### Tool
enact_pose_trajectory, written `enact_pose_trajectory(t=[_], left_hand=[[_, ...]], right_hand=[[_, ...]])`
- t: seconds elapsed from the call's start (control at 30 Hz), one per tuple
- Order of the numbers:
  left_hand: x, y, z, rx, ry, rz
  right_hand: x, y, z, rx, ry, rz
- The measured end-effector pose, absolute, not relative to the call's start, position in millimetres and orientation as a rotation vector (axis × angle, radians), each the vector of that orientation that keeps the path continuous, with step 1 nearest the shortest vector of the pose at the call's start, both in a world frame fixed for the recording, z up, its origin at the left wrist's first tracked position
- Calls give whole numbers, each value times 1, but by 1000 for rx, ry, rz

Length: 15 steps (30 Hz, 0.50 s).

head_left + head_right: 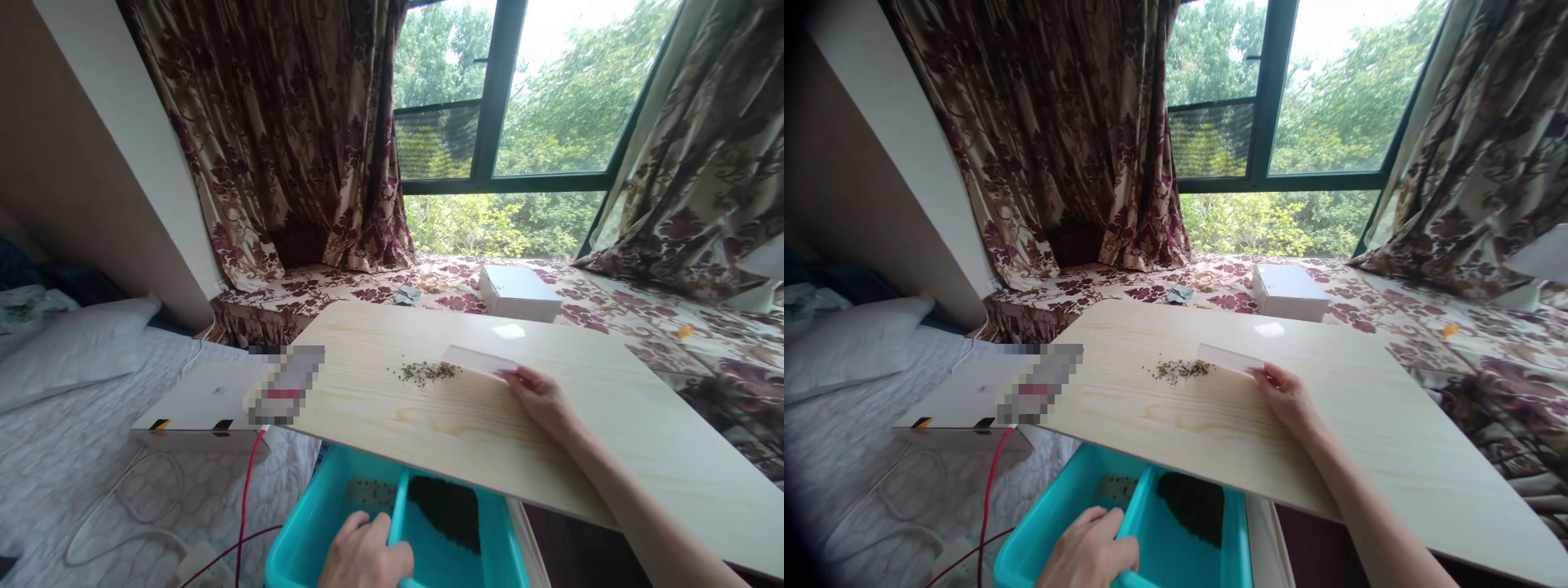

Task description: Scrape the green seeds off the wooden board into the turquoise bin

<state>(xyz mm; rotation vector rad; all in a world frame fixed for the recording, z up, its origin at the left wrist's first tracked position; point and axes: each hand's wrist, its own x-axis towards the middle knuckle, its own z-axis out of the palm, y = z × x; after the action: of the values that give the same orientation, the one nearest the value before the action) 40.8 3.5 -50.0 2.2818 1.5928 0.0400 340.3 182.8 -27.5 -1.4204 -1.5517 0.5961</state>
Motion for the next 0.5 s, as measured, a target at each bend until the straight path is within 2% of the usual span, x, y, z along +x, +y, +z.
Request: enact_pose_trajectory(t=[0.2, 0.5], left_hand=[[42, 15, -32, 2229, 1593, 4], [56, -1, -10, 2149, 1599, 151]], right_hand=[[339, 156, -24, -1467, -1546, 500], [326, 122, -17, -1464, -1515, 486]])
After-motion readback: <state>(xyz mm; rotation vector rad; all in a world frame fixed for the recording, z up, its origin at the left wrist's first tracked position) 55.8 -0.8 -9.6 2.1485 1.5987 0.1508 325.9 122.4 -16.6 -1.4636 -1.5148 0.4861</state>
